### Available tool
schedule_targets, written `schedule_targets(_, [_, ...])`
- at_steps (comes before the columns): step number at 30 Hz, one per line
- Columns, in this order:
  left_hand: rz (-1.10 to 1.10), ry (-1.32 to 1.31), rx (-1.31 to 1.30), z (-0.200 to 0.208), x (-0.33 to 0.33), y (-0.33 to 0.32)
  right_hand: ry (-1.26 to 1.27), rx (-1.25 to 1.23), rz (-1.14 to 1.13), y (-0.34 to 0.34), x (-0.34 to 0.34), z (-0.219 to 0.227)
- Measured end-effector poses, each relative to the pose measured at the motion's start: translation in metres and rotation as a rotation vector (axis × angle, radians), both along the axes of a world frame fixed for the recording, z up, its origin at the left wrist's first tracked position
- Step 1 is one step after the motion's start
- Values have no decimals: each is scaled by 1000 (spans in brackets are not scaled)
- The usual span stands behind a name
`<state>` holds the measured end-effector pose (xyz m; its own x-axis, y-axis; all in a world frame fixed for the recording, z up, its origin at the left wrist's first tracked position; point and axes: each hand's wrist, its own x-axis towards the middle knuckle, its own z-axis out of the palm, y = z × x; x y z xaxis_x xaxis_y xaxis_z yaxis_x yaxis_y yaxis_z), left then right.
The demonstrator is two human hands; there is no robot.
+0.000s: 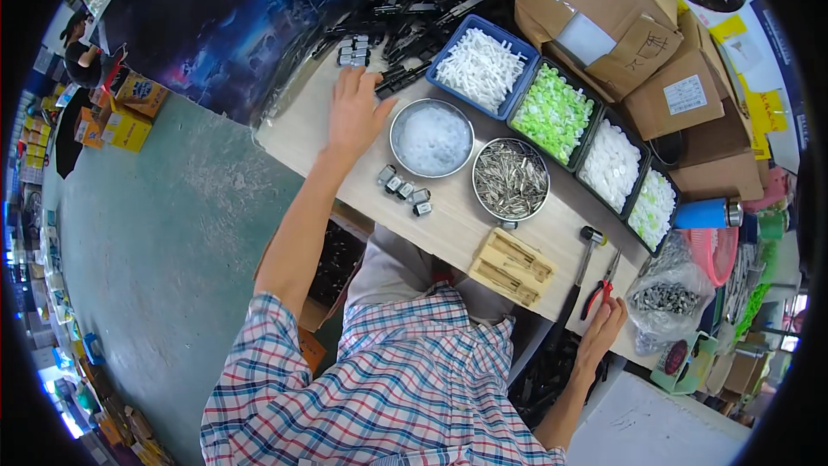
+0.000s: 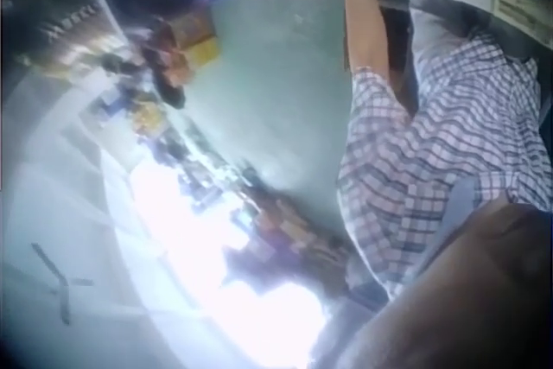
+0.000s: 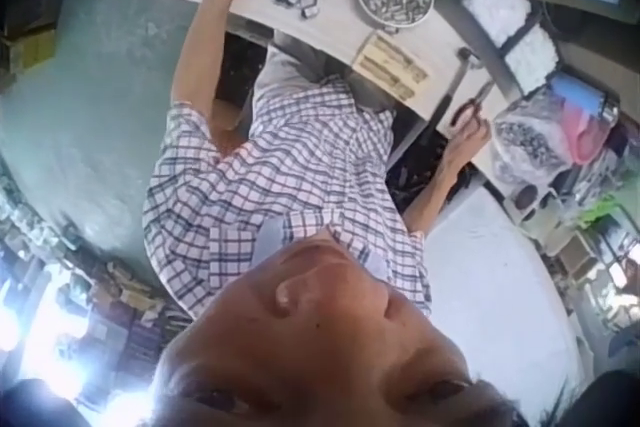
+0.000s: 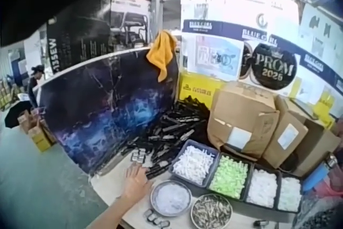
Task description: Assembling small electronic components by inserting pins and using a mallet on a workbench.
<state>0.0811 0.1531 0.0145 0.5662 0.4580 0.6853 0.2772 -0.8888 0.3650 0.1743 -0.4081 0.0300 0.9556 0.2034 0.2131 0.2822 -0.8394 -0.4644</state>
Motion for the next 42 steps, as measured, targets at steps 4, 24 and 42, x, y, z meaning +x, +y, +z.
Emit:
schedule_targets(4, [64,292,8,-18,7,11,17,38,-54,-7,-26,12])
schedule_targets(24, [-855,136,-394,23,-30,-214,-89,121,728,134,-27,47])
schedule_targets(42, [-1083,391,-247,19,-9,-216,-113,44,702,121,-56,23])
